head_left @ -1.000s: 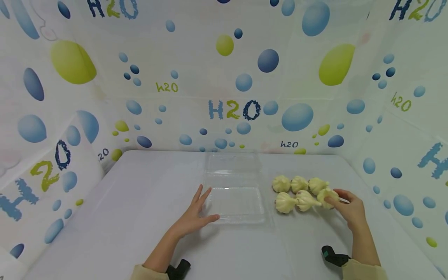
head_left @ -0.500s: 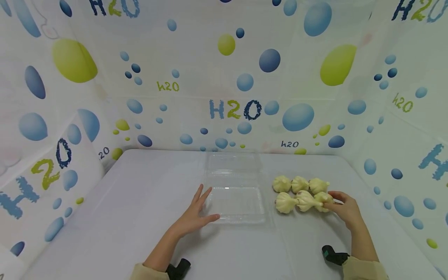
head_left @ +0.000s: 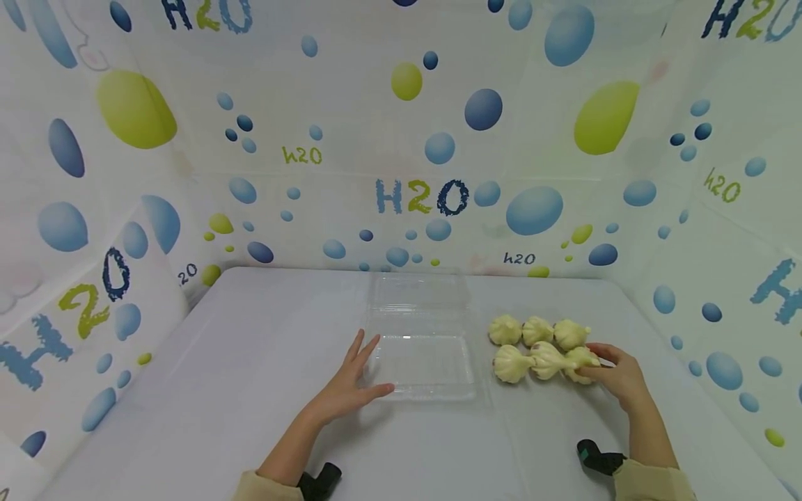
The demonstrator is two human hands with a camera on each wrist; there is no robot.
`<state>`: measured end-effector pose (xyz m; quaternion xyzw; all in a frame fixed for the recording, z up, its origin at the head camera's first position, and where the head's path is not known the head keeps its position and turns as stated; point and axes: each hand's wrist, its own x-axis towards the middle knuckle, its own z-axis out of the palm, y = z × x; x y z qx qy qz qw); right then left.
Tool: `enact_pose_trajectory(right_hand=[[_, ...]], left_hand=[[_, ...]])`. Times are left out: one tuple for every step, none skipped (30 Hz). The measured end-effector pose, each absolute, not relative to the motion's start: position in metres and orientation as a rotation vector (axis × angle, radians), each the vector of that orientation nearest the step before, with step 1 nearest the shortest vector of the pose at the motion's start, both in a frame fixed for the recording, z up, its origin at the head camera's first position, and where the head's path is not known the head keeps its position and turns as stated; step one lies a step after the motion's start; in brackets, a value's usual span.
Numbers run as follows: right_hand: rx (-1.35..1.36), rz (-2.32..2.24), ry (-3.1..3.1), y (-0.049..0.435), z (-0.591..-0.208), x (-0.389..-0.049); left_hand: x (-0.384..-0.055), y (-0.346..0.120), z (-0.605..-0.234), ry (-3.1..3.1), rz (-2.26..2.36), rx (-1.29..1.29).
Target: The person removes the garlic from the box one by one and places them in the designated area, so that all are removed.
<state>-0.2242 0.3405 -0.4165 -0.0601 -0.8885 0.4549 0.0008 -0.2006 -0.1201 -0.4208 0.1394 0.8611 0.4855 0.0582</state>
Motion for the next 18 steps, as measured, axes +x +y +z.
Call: enact_pose_trajectory(right_hand=[[-0.184, 1.419, -2.790, 0.3410, -0.4167, -0.2239], [-0.180, 1.417, -2.786, 0.3414, -0.4168, -0.2237], [-0.176, 1.418, -2.784, 0.3416, -0.4172, -0.2233], [-0.170, 1.414, -2.785, 0.3416, -0.4168, -0.2236], [-0.166, 1.410, -2.785, 0.3415, -0.4167, -0.2238], [-0.164, 1.410, -2.782, 0.3412, -0.4166, -0.2240], [-0.160, 1.410, -2.781, 0.3408, -0.4167, -0.2242], [-0.159, 1.411, -2.782, 0.3403, -0.4169, -0.2242], [-0.154, 1.409, -2.785, 0.3399, -0.4172, -0.2243], [-0.149, 1.406, -2.788, 0.3396, -0.4173, -0.2243], [-0.148, 1.410, -2.788, 0.3391, -0.4174, -0.2241], [-0.145, 1.412, -2.791, 0.3388, -0.4172, -0.2240], [-0.143, 1.413, -2.796, 0.3390, -0.4171, -0.2241], [-0.143, 1.418, -2.798, 0.3390, -0.4170, -0.2240], [-0.143, 1.424, -2.799, 0.3391, -0.4168, -0.2240], [-0.146, 1.432, -2.797, 0.3393, -0.4169, -0.2241], [-0.146, 1.438, -2.795, 0.3397, -0.4170, -0.2242], [-0.147, 1.438, -2.796, 0.3401, -0.4172, -0.2244]], left_hand=[[-0.2005, -0.1201, -0.4203, 2.604, 1.477, 0.421], [-0.2006, -0.1202, -0.4204, 2.606, 1.476, 0.422], [-0.2006, -0.1203, -0.4202, 2.606, 1.477, 0.422], [-0.2007, -0.1206, -0.4200, 2.606, 1.479, 0.423], [-0.2007, -0.1208, -0.4198, 2.605, 1.483, 0.423], [-0.2007, -0.1210, -0.4196, 2.604, 1.486, 0.422], [-0.2008, -0.1212, -0.4196, 2.604, 1.488, 0.421], [-0.2009, -0.1213, -0.4196, 2.604, 1.490, 0.420], [-0.2009, -0.1215, -0.4197, 2.604, 1.490, 0.419], [-0.2009, -0.1216, -0.4197, 2.605, 1.489, 0.419], [-0.2008, -0.1217, -0.4198, 2.605, 1.489, 0.417], [-0.2009, -0.1218, -0.4200, 2.607, 1.487, 0.417], [-0.2012, -0.1218, -0.4203, 2.609, 1.486, 0.416], [-0.2015, -0.1218, -0.4206, 2.613, 1.483, 0.416], [-0.2018, -0.1219, -0.4209, 2.616, 1.481, 0.414], [-0.2020, -0.1219, -0.4211, 2.620, 1.480, 0.413], [-0.2023, -0.1220, -0.4214, 2.622, 1.480, 0.410], [-0.2027, -0.1221, -0.4218, 2.627, 1.477, 0.410]])
